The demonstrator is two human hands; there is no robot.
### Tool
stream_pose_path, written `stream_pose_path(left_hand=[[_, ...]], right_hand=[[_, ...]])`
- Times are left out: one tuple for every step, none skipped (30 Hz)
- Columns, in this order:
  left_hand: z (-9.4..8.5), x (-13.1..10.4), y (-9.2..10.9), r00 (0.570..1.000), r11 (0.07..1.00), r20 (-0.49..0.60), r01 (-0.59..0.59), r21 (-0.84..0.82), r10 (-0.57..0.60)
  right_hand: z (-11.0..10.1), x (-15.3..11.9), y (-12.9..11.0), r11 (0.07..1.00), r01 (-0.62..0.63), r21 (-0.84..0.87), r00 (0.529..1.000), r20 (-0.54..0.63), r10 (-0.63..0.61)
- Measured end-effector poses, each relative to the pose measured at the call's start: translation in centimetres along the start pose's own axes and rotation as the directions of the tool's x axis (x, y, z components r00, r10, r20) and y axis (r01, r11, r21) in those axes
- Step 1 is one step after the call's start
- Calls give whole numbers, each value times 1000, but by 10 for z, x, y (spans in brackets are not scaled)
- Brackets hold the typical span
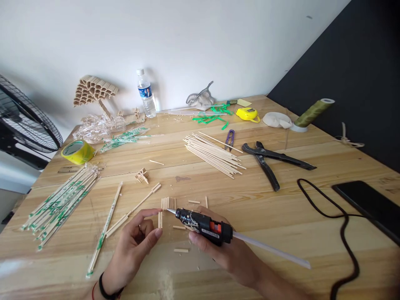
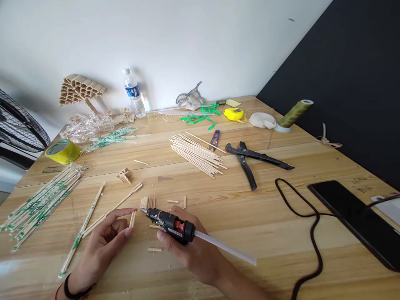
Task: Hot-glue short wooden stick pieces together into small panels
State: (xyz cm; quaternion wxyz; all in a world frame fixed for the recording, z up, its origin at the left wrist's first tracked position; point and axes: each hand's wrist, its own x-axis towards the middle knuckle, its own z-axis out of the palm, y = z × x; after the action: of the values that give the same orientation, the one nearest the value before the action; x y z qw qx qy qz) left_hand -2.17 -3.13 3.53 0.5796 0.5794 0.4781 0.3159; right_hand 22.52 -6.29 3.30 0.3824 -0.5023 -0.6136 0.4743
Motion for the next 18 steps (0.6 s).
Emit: stream_pose_path(left_hand=[[0, 0, 1, 1000, 1000, -4, 4, -5, -4], [0, 1, 2, 1000, 1000, -10, 6, -9, -6], [-1, 1, 1, 1000, 1000, -16, 5, -13, -5], [-2, 1, 1, 1000, 1000, -18, 7, -14, -7], [-2, 1, 0, 1000, 1000, -15, 6, -12, -7], [-3, 1, -2, 1000, 1000, -10, 4, -7, -4], [-4, 0, -3, 1000, 1000, -5, 0, 0, 0], [-5, 0, -3, 1000, 1000, -1, -4, 8, 4], [-5, 0, -4, 1000, 1000, 2, -11, 15, 11], [-5, 0, -3, 1000, 1000, 4, -18, 20, 17], [-5, 0, -3, 1000, 999, 6, -26, 23, 26], [-4, 1, -2, 999, 999, 9, -34, 24, 34], [-4, 1, -1, 999, 999, 14, -43, 23, 43], [-4, 2, -1, 999, 998, 18, -52, 21, 51], [-3, 2, 0, 998, 998, 20, -58, 18, 58], [-3, 3, 0, 998, 998, 20, -61, 16, 60], [-3, 3, -1, 998, 998, 20, -63, 13, 63], [-3, 3, -1, 998, 998, 19, -65, 11, 65]], right_hand=[[0, 0, 1, 1000, 24, -3, 1000, -6, -24], [0, 0, 2, 999, 37, -1, 999, -5, -37], [0, 0, 2, 999, 43, 4, 999, 1, -43], [0, -1, 3, 999, 44, 10, 999, 11, -44], [0, -1, 4, 999, 41, 13, 999, 17, -41], [1, -2, 5, 999, 34, 11, 999, 20, -34], [1, -3, 6, 1000, 22, 5, 1000, 20, -22], [1, -3, 7, 1000, 9, -1, 1000, 25, -9], [1, -4, 9, 1000, -4, -7, 1000, 29, 4], [2, -5, 10, 1000, -12, -13, 999, 33, 12], [2, -6, 12, 1000, -10, -22, 999, 33, 11], [2, -7, 13, 999, -1, -32, 1000, 26, 2], [2, -7, 14, 999, 12, -45, 1000, 19, -11], [2, -7, 15, 998, 24, -57, 1000, 15, -23], [2, -7, 15, 997, 35, -67, 999, 17, -34], [2, -7, 15, 996, 42, -73, 999, 25, -40], [2, -7, 15, 996, 42, -75, 999, 34, -40], [2, -7, 15, 997, 38, -74, 999, 40, -35]])
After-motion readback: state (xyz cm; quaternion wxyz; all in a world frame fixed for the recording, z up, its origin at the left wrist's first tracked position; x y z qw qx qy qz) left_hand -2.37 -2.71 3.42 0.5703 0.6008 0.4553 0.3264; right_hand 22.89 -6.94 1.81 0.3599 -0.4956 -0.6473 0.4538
